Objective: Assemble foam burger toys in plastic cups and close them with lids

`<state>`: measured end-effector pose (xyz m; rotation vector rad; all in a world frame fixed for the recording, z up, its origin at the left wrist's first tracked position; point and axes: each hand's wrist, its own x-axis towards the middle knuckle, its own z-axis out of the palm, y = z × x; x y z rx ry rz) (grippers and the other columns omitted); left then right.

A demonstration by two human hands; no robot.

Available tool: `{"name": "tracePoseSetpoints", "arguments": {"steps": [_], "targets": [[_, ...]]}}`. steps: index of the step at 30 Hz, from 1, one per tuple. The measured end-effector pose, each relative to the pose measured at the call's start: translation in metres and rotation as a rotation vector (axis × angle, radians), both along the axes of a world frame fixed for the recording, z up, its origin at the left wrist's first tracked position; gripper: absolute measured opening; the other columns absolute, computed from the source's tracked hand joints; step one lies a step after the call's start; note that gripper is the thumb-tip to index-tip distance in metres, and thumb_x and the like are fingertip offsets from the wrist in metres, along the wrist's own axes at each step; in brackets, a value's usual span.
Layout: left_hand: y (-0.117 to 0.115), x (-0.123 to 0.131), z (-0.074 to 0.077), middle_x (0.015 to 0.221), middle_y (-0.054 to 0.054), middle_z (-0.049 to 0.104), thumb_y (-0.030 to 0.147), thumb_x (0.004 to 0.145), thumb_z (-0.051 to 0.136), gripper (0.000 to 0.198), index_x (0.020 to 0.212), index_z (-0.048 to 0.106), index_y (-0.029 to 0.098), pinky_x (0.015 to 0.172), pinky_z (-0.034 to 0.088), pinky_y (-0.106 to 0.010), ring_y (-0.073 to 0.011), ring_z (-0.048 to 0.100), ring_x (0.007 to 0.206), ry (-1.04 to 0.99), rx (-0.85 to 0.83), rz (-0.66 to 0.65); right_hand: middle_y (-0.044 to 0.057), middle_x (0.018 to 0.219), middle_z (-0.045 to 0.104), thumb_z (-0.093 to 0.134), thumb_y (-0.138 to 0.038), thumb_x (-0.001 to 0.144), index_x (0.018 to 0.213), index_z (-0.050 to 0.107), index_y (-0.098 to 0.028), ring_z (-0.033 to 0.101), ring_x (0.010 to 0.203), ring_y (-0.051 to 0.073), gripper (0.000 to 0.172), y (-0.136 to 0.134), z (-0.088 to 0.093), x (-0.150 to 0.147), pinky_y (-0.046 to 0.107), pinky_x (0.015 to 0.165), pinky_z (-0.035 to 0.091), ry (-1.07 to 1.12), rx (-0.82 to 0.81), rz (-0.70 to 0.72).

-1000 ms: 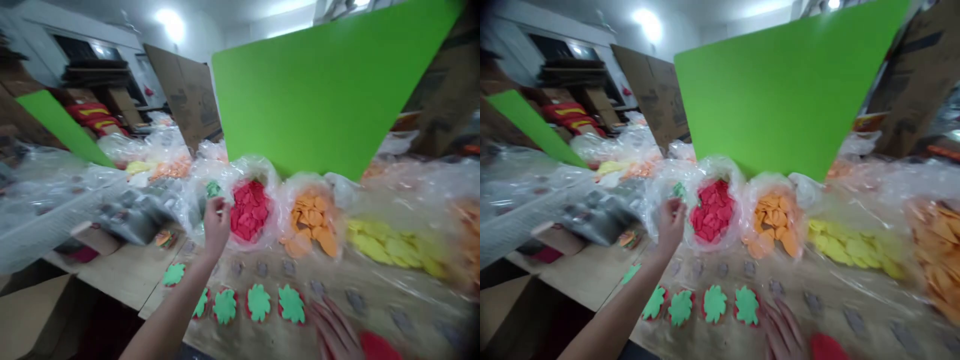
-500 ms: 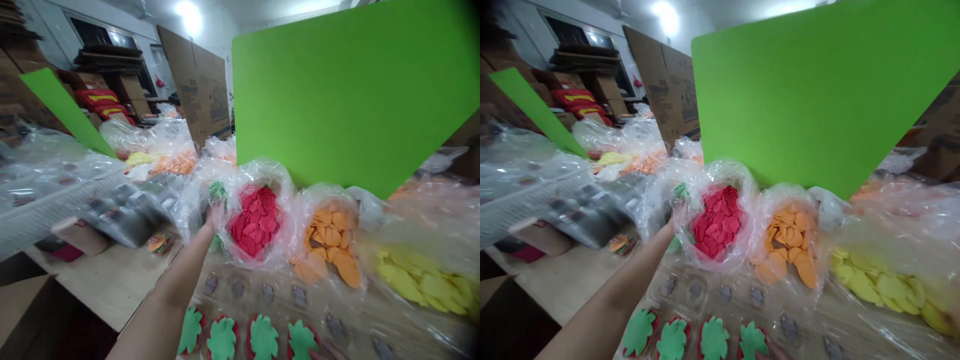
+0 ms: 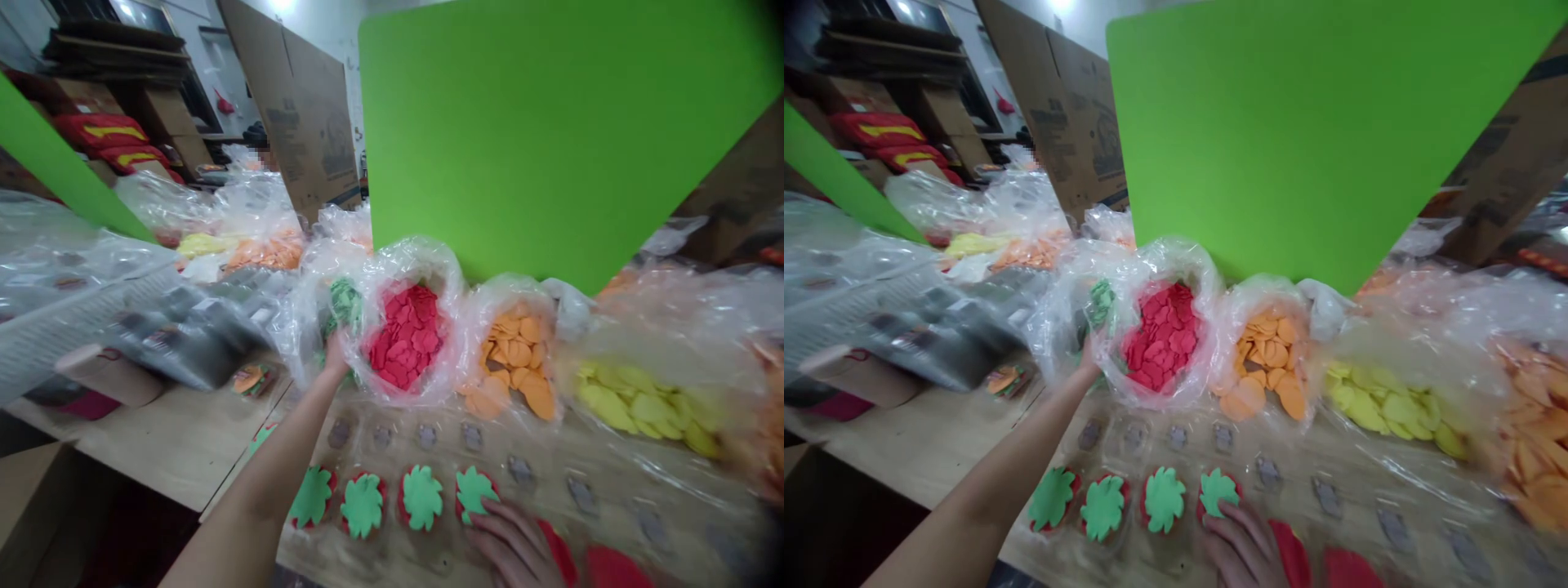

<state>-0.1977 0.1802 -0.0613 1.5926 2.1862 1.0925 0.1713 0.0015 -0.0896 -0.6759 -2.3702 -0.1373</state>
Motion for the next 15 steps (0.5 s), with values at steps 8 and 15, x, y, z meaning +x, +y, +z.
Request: {"name": "tracePoseSetpoints", "arguments": {"steps": [8,15], "targets": [[-0.035,0.002,0.047,0.085,-0.002,0.059,0.013,0.069,0.061,0.019,0.087,0.055,0.016,0.074,0.045,-0.028,-0.0159,0.057,0.086,-0.487,0.218,0.244,0.004,0.101,0.065,0.045,-0.005,0.069,0.104,0.060,-0.022,0.056,0.102,0.019,0.041,-0.036,0.024,0.012,0.036,0.086,0.047,0.060,-0.222,-0.033],[-0.089,0.021,0.108,0.071,0.001,0.059,0.018,0.077,0.055,0.005,0.081,0.053,0.017,0.055,0.048,-0.019,-0.0079,0.057,0.061,-0.988,0.220,0.196,0.007,0.100,0.063,0.041,-0.014,0.081,0.101,0.060,-0.022,0.057,0.096,0.018,0.029,-0.036,0.050,-0.030,0.035,0.083,0.047,0.404,-0.822,-0.027]]}}
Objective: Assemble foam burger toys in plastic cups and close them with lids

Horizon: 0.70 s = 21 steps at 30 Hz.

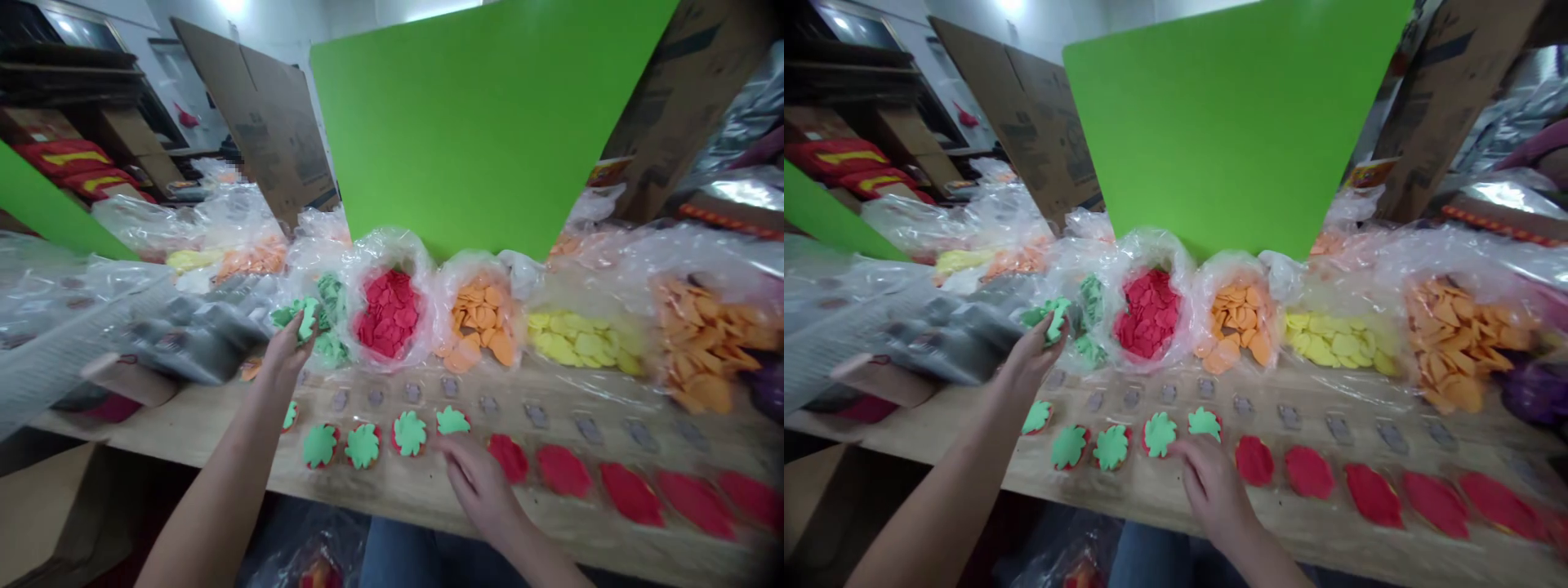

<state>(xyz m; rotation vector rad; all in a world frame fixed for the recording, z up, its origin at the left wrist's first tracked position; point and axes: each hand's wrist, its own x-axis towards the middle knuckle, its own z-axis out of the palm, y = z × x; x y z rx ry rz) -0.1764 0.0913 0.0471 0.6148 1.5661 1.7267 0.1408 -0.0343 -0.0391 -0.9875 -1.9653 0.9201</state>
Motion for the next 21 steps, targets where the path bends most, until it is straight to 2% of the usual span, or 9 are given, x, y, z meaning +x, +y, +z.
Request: {"name": "tracePoseSetpoints", "arguments": {"steps": [2,5,7,9,13,15,17,19,21], "targets": [[-0.031,0.035,-0.005,0.074,-0.001,0.061,0.019,0.075,0.058,0.010,0.084,0.056,0.016,0.053,0.049,-0.018,-0.0091,0.059,0.062,-0.081,-0.022,-0.099,0.007,0.100,0.062,0.045,-0.027,0.084,0.106,0.056,-0.020,0.058,0.091,0.017,0.026,0.009,0.016,-0.028,0.031,0.076,0.050,0.206,-0.272,-0.015],[-0.079,0.104,-0.026,0.081,-0.004,0.065,0.025,0.070,0.066,0.024,0.091,0.059,0.015,0.054,0.052,-0.022,-0.0127,0.061,0.064,-0.196,-0.107,-0.327,0.003,0.086,0.059,0.052,-0.043,0.079,0.111,0.050,-0.020,0.058,0.068,0.013,0.040,0.023,0.030,-0.050,0.022,0.051,0.048,0.489,-0.599,-0.049],[-0.105,0.146,-0.040,0.090,-0.005,0.066,0.031,0.067,0.068,0.036,0.099,0.059,0.017,0.058,0.053,-0.024,-0.0152,0.063,0.070,-0.220,-0.148,-0.467,-0.002,0.072,0.054,0.054,-0.047,0.076,0.099,0.054,-0.019,0.052,0.055,0.009,0.036,0.026,0.028,-0.042,0.018,0.043,0.041,0.586,-0.700,-0.093],[-0.123,0.179,-0.051,0.097,-0.006,0.066,0.034,0.066,0.069,0.042,0.103,0.058,0.017,0.064,0.052,-0.025,-0.0167,0.063,0.077,-0.194,-0.197,-0.606,-0.004,0.064,0.049,0.056,-0.047,0.074,0.088,0.056,-0.017,0.047,0.050,0.007,0.032,0.020,0.018,-0.017,0.016,0.040,0.037,0.611,-0.744,-0.167],[-0.133,0.214,-0.067,0.101,-0.006,0.065,0.032,0.064,0.071,0.042,0.101,0.060,0.015,0.075,0.049,-0.028,-0.0175,0.062,0.085,-0.106,-0.303,-0.960,-0.002,0.068,0.053,0.058,-0.043,0.072,0.086,0.057,-0.016,0.050,0.056,0.008,0.029,-0.001,-0.001,0.059,0.018,0.046,0.040,0.576,-0.736,-0.334],[-0.132,0.222,-0.075,0.100,-0.007,0.065,0.032,0.064,0.071,0.041,0.100,0.060,0.015,0.076,0.048,-0.028,-0.0173,0.061,0.085,-0.080,-0.354,-0.971,-0.001,0.070,0.055,0.055,-0.041,0.074,0.087,0.055,-0.016,0.051,0.057,0.010,0.028,-0.002,-0.006,0.095,0.021,0.051,0.043,0.481,-0.601,-0.515],[-0.132,0.225,-0.081,0.100,-0.007,0.064,0.034,0.064,0.070,0.042,0.099,0.059,0.014,0.075,0.048,-0.028,-0.0168,0.061,0.084,-0.093,-0.411,-0.909,0.000,0.073,0.057,0.055,-0.037,0.074,0.089,0.055,-0.017,0.053,0.062,0.011,0.025,0.005,-0.010,0.121,0.024,0.057,0.045,0.326,-0.422,-0.647],[-0.134,0.225,-0.084,0.103,-0.007,0.063,0.035,0.064,0.070,0.044,0.101,0.058,0.015,0.074,0.049,-0.028,-0.0163,0.061,0.083,-0.111,-0.450,-0.873,0.001,0.079,0.060,0.056,-0.031,0.073,0.090,0.055,-0.017,0.056,0.070,0.013,0.022,0.014,-0.016,0.132,0.026,0.066,0.045,0.189,-0.336,-0.602],[-0.139,0.223,-0.085,0.101,-0.006,0.063,0.038,0.065,0.069,0.046,0.104,0.055,0.017,0.072,0.049,-0.029,-0.0166,0.061,0.081,-0.071,-0.481,-0.883,0.002,0.082,0.061,0.056,-0.029,0.074,0.092,0.056,-0.017,0.058,0.075,0.014,0.022,0.021,-0.023,0.130,0.027,0.069,0.045,0.101,-0.341,-0.459]]}}
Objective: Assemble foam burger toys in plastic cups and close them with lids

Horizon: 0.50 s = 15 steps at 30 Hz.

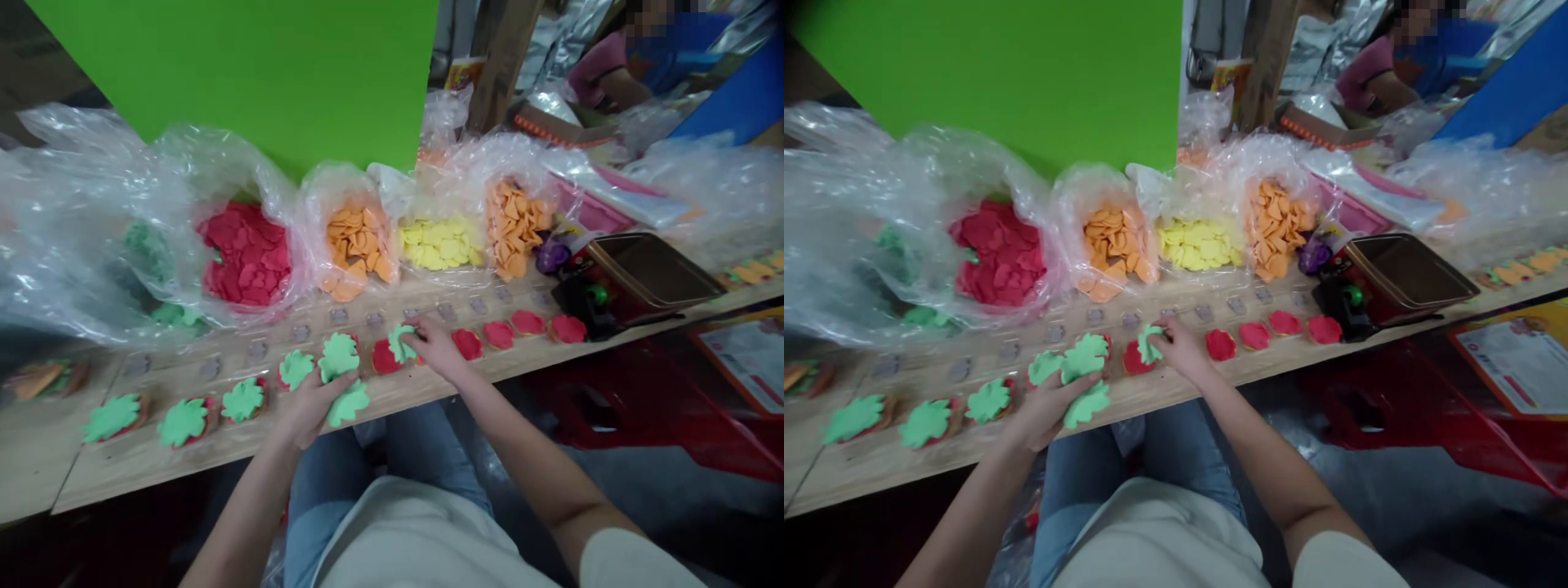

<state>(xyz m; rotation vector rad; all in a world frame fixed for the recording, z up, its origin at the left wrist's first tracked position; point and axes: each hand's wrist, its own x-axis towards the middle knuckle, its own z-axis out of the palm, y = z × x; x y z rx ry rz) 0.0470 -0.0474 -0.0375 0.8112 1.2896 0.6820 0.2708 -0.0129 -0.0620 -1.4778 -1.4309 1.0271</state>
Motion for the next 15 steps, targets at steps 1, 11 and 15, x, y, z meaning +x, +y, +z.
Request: {"name": "tracePoseSetpoints", "arguments": {"steps": [1,11,15], "targets": [[-0.002,-0.001,0.001,0.097,-0.005,0.063,0.039,0.066,0.067,0.046,0.104,0.055,0.017,0.069,0.050,-0.030,-0.0172,0.061,0.079,0.052,0.009,-0.026,0.002,0.083,0.062,0.056,-0.028,0.075,0.094,0.056,-0.017,0.058,0.077,0.014,0.022,0.002,-0.004,-0.004,0.027,0.070,0.045,-0.027,-0.004,0.066],[-0.007,0.008,0.009,0.111,-0.008,0.058,0.030,0.075,0.054,0.052,0.124,0.041,0.017,0.087,0.041,-0.037,-0.0245,0.055,0.099,0.556,0.482,-0.354,0.004,0.092,0.064,0.052,-0.024,0.080,0.101,0.057,-0.019,0.058,0.084,0.015,0.023,0.000,-0.007,-0.025,0.027,0.073,0.044,-0.255,0.066,0.189],[-0.005,0.007,0.008,0.092,-0.006,0.063,0.035,0.074,0.054,0.039,0.108,0.053,0.017,0.078,0.044,-0.035,-0.0231,0.059,0.084,0.566,0.393,-0.325,0.004,0.098,0.063,0.050,-0.025,0.082,0.099,0.057,-0.020,0.057,0.090,0.015,0.020,-0.003,0.000,-0.024,0.028,0.078,0.043,-0.297,0.143,0.134]]}}
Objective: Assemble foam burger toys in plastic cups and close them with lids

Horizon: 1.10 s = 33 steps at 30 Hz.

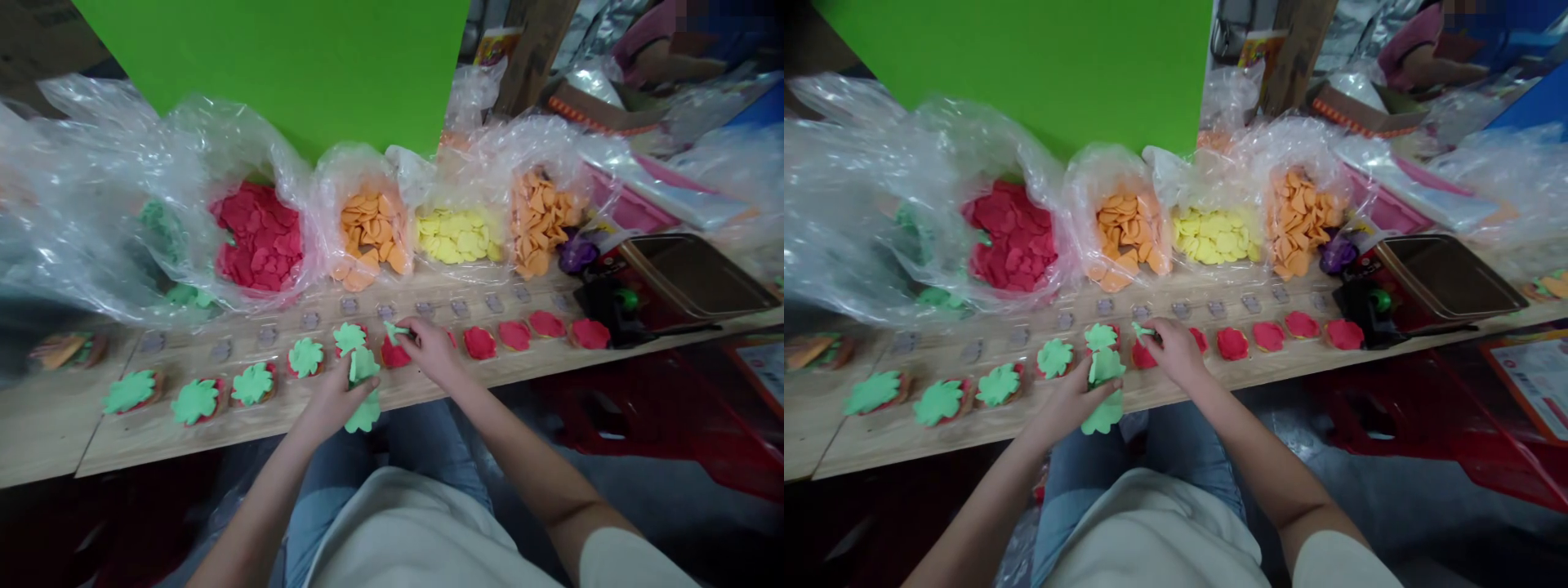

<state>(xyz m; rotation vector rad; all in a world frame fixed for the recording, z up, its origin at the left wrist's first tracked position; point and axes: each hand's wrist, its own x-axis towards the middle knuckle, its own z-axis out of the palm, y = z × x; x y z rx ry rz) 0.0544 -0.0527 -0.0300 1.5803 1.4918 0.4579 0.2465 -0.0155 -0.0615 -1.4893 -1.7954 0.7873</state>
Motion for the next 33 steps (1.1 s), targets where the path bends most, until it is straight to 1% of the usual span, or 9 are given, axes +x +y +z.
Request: {"name": "tracePoseSetpoints", "arguments": {"steps": [4,8,10,14,17,20,24,30,33], "targets": [[-0.001,-0.006,-0.007,0.099,-0.007,0.063,0.036,0.073,0.054,0.045,0.114,0.050,0.017,0.081,0.044,-0.036,-0.0236,0.058,0.089,-0.047,0.020,-0.023,0.002,0.095,0.063,0.053,-0.024,0.080,0.110,0.051,-0.020,0.059,0.082,0.014,0.030,0.000,-0.011,-0.003,0.026,0.072,0.044,-0.002,-0.118,0.053],[-0.004,-0.002,-0.012,0.132,-0.008,0.045,0.023,0.076,0.049,0.059,0.133,0.033,0.021,0.098,0.033,-0.035,-0.0222,0.044,0.119,-0.007,0.143,-0.242,0.006,0.096,0.061,0.053,-0.018,0.080,0.103,0.057,-0.018,0.054,0.093,0.018,0.024,0.001,-0.018,-0.005,0.031,0.082,0.041,-0.323,0.053,0.095],[-0.006,0.005,-0.014,0.137,-0.006,0.041,0.016,0.075,0.047,0.065,0.137,0.027,0.024,0.100,0.032,-0.034,-0.0216,0.039,0.123,0.076,0.169,-0.351,0.007,0.098,0.060,0.051,-0.018,0.081,0.105,0.057,-0.018,0.052,0.095,0.019,0.025,0.000,-0.016,-0.004,0.032,0.084,0.040,-0.414,0.101,0.096],[-0.006,0.018,-0.021,0.123,-0.010,0.055,0.008,0.073,0.043,0.066,0.136,0.030,0.024,0.090,0.040,-0.035,-0.0245,0.053,0.110,0.330,0.177,-0.431,0.009,0.107,0.056,0.044,-0.020,0.085,0.116,0.053,-0.018,0.048,0.101,0.021,0.032,-0.011,-0.009,0.006,0.034,0.088,0.038,-0.513,0.140,0.004],[-0.005,0.023,-0.023,0.113,-0.012,0.061,0.005,0.072,0.040,0.066,0.135,0.031,0.024,0.081,0.044,-0.033,-0.0238,0.060,0.096,0.475,0.197,-0.459,0.011,0.127,0.046,0.041,-0.014,0.084,0.125,0.046,-0.020,0.035,0.120,0.026,0.042,-0.026,-0.010,0.012,0.041,0.097,0.030,-0.631,0.176,-0.016],[-0.008,0.026,-0.016,0.102,-0.013,0.065,0.005,0.073,0.040,0.066,0.136,0.028,0.023,0.073,0.046,-0.031,-0.0232,0.063,0.085,0.574,0.225,-0.492,0.009,0.141,0.031,0.043,-0.012,0.082,0.126,0.045,-0.023,0.015,0.131,0.030,0.046,-0.035,-0.014,0.012,0.049,0.100,0.021,-0.738,0.183,0.034],[-0.013,0.028,-0.007,0.089,-0.012,0.067,0.009,0.075,0.039,0.071,0.140,0.014,0.020,0.065,0.047,-0.031,-0.0236,0.064,0.072,0.671,0.249,-0.485,0.010,0.141,0.031,0.041,-0.013,0.083,0.125,0.047,-0.020,0.011,0.133,0.031,0.043,-0.036,-0.019,0.009,0.050,0.101,0.020,-0.751,0.149,0.017],[0.001,0.023,-0.023,0.098,-0.017,0.065,0.013,0.075,0.041,0.072,0.141,0.012,0.014,0.067,0.046,-0.032,-0.0262,0.064,0.080,0.639,0.213,-0.447,0.011,0.140,0.033,0.040,-0.011,0.083,0.130,0.041,-0.019,0.010,0.134,0.030,0.048,-0.053,-0.016,0.011,0.053,0.104,0.014,-0.750,0.156,0.008],[0.007,0.023,-0.022,0.106,-0.020,0.062,0.016,0.074,0.044,0.073,0.140,0.013,0.012,0.065,0.046,-0.033,-0.0273,0.064,0.080,0.651,0.193,-0.460,0.012,0.140,0.032,0.042,-0.013,0.083,0.131,0.041,-0.018,0.006,0.134,0.033,0.048,-0.063,-0.015,0.007,0.056,0.104,0.011,-0.782,0.139,0.005]]}}
